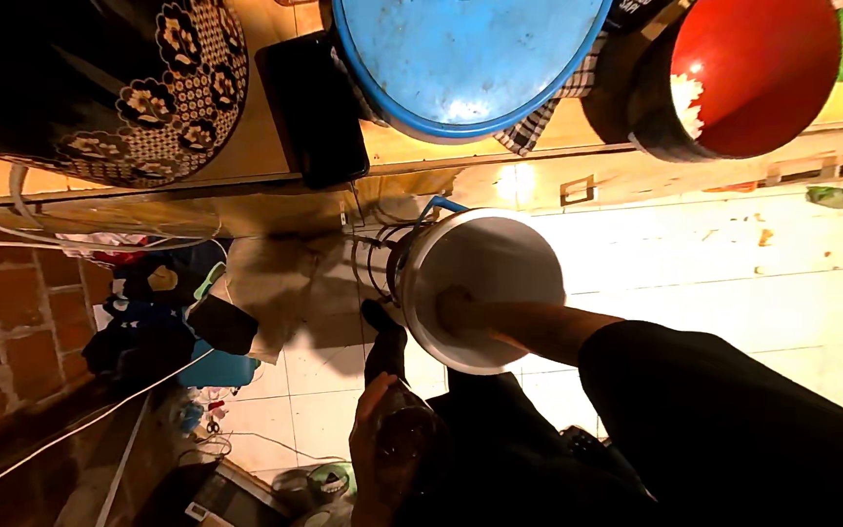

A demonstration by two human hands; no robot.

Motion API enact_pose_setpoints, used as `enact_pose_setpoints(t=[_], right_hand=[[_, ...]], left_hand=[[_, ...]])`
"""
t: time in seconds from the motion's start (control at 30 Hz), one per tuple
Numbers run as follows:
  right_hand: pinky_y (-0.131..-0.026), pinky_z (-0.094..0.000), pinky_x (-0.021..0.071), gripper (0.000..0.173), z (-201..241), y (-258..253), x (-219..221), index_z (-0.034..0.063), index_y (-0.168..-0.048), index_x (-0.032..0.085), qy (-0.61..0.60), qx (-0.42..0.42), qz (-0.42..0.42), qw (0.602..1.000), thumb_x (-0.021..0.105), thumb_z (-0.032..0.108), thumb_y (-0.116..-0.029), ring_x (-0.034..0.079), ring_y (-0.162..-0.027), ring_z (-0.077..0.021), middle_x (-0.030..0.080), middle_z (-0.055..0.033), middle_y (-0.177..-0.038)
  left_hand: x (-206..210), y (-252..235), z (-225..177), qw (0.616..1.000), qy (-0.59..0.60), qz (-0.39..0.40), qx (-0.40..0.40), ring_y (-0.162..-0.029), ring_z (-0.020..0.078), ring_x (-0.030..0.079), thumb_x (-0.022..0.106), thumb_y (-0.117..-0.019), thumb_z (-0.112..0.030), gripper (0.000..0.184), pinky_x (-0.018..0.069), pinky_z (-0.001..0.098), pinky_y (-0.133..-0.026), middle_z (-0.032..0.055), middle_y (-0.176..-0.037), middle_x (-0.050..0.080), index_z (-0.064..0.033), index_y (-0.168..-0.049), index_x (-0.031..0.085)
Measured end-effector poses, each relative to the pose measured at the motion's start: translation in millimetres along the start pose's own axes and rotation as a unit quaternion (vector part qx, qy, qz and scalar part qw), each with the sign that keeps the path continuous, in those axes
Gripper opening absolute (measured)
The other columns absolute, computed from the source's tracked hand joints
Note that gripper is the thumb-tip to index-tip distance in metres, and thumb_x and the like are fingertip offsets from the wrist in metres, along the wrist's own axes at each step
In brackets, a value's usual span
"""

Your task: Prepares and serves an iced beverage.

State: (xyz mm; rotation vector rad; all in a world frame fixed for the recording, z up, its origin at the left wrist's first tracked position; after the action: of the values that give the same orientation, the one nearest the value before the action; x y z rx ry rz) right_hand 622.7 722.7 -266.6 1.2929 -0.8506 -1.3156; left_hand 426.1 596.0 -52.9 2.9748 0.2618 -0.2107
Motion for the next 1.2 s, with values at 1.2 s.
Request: enact_pose_setpoints(t=[1.2], right_hand=[[-0.115,-0.0557,0.0382,0.049,27.8,-56.0,-28.5,0.0005,-0.151,0.045,-0.287,-0.096,-0.084,0.949,0.037,0.030,-0.1127,0.052,-0.137,-0.0393,0.055,-0.0256,-0.145]], left_hand=[[7.5,-8.9,10.7,0.999,0.033,0.012,0.006,-0.130,0.0203,0.059,0.090,-0.0775,-0.027,0.072,0.0505,0.0381,-0.111,0.0107,-0.138,0.063,-0.0060,-0.138,0.056]])
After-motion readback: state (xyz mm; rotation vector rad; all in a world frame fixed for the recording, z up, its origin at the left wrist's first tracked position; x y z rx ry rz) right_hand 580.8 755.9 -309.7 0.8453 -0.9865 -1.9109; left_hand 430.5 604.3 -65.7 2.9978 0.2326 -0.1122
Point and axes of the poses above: each hand's wrist, its own y-axis away from the middle knuckle, its own x-axis out of the palm, z = x × y, the point moved 6 cm from there along -y, towards the middle knuckle
